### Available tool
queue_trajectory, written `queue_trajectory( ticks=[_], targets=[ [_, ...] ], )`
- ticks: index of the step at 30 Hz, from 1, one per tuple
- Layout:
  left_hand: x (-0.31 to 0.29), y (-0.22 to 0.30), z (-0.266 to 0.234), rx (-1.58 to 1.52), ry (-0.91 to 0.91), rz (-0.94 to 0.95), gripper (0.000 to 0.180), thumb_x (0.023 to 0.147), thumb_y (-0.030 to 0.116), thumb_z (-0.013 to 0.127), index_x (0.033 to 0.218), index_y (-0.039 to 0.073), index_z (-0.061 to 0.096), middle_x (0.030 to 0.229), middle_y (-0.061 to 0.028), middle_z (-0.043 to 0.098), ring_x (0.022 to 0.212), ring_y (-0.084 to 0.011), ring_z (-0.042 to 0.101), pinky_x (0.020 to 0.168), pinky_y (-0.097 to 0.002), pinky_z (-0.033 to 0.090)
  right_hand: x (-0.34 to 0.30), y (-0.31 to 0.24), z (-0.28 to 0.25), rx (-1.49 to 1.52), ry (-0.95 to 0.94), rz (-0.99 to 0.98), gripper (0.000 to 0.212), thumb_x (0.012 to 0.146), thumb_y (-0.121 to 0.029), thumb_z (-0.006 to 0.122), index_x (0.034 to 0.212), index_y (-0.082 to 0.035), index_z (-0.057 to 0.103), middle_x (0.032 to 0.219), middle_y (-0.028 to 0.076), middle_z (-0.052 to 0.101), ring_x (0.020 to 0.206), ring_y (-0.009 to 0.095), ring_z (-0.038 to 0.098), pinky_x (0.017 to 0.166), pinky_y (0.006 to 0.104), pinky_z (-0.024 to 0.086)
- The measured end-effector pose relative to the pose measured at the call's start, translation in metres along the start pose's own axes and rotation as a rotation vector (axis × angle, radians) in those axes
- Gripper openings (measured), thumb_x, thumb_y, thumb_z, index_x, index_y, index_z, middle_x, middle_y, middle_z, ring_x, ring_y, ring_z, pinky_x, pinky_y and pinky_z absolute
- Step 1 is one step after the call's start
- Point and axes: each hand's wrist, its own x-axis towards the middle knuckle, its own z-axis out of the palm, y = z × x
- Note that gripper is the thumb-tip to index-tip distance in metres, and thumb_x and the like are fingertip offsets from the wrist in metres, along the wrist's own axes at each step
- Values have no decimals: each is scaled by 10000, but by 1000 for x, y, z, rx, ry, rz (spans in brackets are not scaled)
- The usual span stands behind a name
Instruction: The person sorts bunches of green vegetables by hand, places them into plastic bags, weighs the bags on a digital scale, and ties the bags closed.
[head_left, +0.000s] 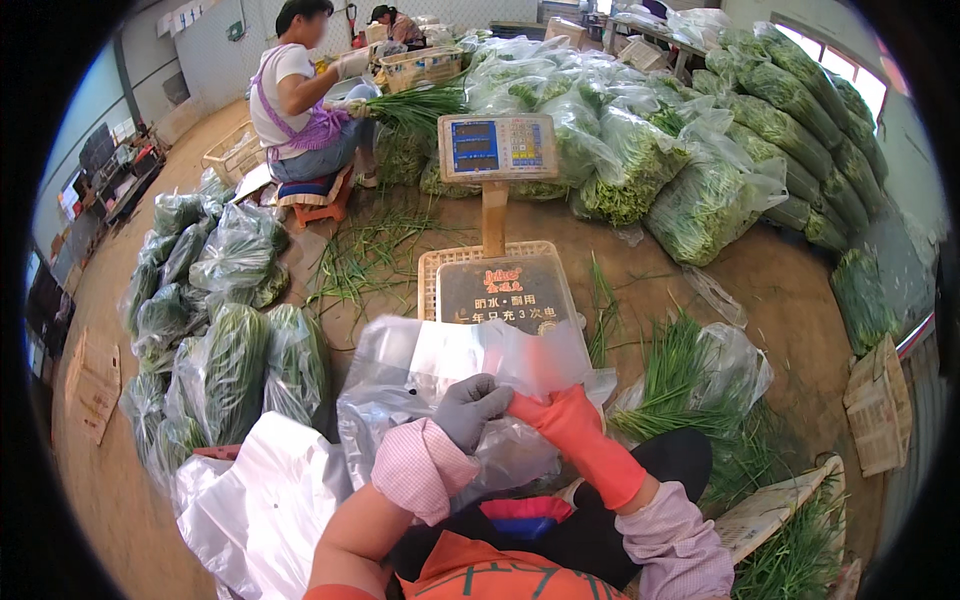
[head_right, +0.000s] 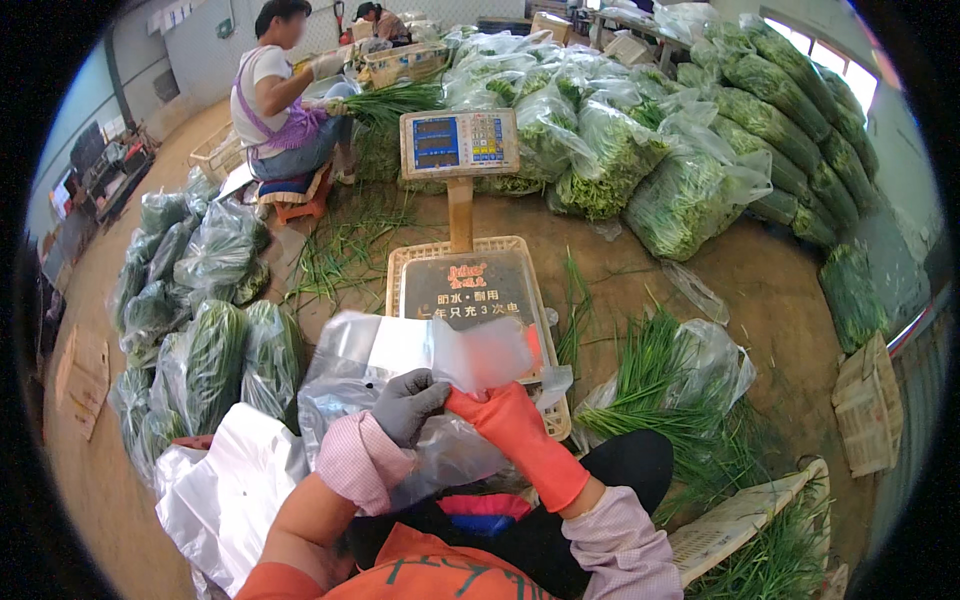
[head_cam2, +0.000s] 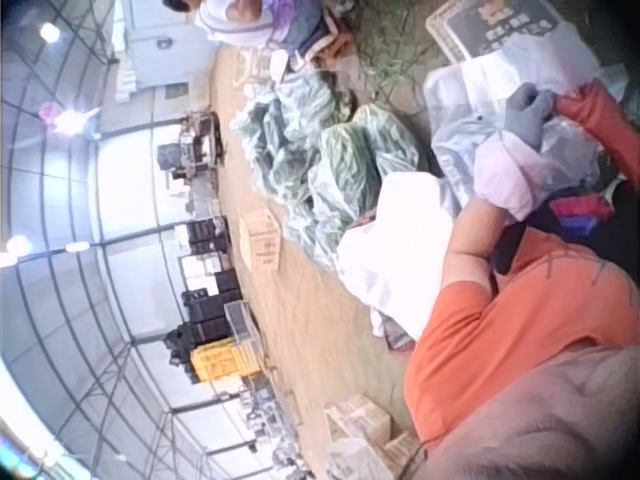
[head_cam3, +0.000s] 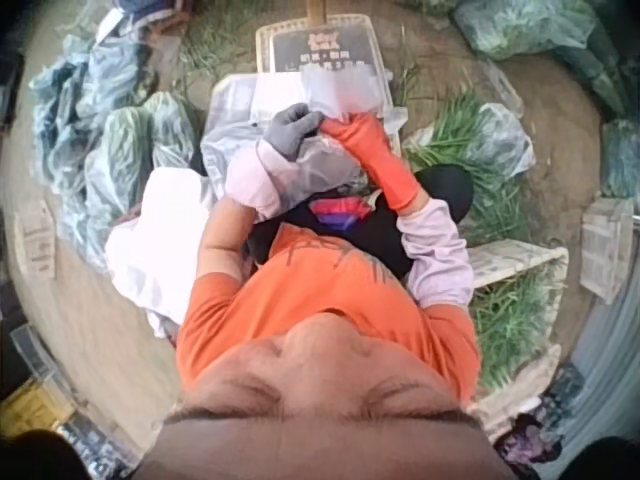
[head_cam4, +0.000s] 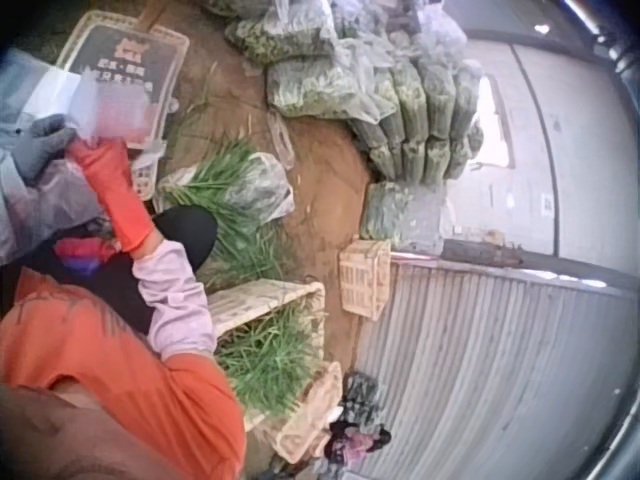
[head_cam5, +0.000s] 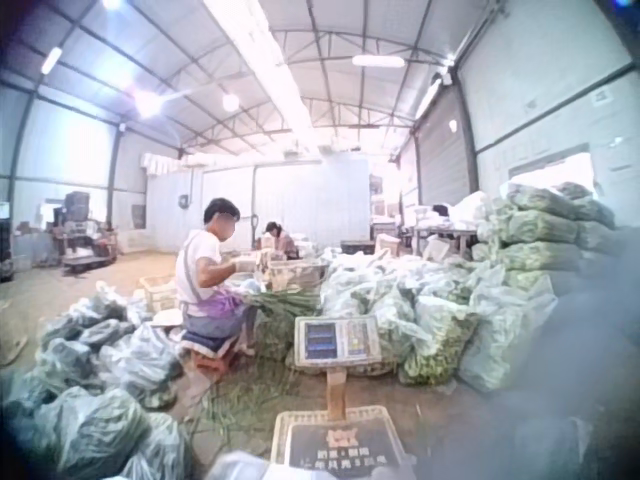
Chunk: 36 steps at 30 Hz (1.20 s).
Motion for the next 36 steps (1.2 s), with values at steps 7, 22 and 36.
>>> queue_trajectory(
  ticks=[7, 22, 36],
  targets=[
    [5, 19, 5, -714, -53, 222, 145, 903, 40, 489, 1018, -1, 568, 969, -119, 632, 897, -232, 628, 783, -363, 530, 17, 38, -15, 890, -125, 306, 267, 796, -137, 690, 1037, -39, 628, 968, 50, 660, 862, 137, 610, 736, 282, 479],
    [-75, 88, -71, 652, -23, 280, 211, 789, 170, 682, 896, 25, 572, 779, -35, 569, 702, -141, 549, 631, -281, 451, 50, 56, -218, -1401, 716, -212, 205, 776, -285, 617, 780, -80, 609, 775, 161, 609, 723, 339, 598, 625, 417, 477],
    [-6, 113, -197, 1821, 744, 10, 328, 703, 90, 653, 1005, 42, 535, 979, -207, 587, 893, -397, 580, 767, -435, 483, 32, 17, -200, -985, 472, -62, 228, 807, -293, 626, 889, -80, 618, 796, 192, 633, 784, 362, 613, 665, 420, 479]
  ],
)
